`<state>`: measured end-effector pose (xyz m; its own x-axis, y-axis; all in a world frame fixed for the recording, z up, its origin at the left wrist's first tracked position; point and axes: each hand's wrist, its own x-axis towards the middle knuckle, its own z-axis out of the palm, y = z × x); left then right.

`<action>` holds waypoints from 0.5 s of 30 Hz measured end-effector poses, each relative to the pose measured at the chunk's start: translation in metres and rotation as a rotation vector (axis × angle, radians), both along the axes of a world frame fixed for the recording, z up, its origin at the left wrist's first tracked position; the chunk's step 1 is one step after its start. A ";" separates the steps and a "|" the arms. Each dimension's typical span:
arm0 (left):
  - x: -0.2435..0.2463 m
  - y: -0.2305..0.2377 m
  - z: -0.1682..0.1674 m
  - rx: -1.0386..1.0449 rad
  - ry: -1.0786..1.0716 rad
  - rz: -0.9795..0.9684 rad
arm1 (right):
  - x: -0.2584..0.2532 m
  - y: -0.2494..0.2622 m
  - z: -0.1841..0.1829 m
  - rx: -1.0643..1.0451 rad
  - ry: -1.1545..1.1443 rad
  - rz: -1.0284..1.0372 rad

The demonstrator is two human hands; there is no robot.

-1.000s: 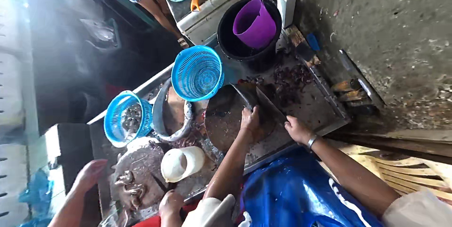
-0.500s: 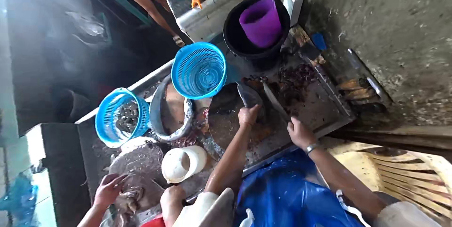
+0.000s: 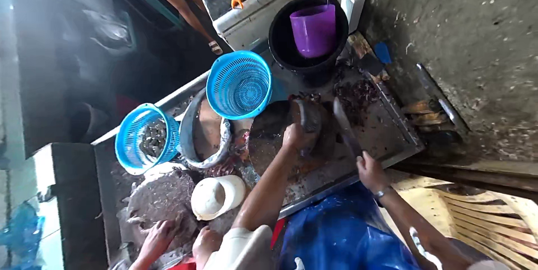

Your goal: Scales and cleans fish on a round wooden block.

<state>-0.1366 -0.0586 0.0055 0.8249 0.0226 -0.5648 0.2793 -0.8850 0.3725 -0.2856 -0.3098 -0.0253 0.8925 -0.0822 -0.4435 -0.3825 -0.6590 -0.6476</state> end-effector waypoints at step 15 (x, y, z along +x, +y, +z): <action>0.014 0.010 0.005 -0.215 -0.297 -0.362 | 0.083 0.011 0.097 0.030 -0.676 0.044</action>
<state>-0.1222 -0.0484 0.0101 0.8837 -0.3855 -0.2653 -0.1766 -0.7997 0.5738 -0.2026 -0.2986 0.0714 0.9766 -0.0363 0.2121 0.1397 -0.6428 -0.7532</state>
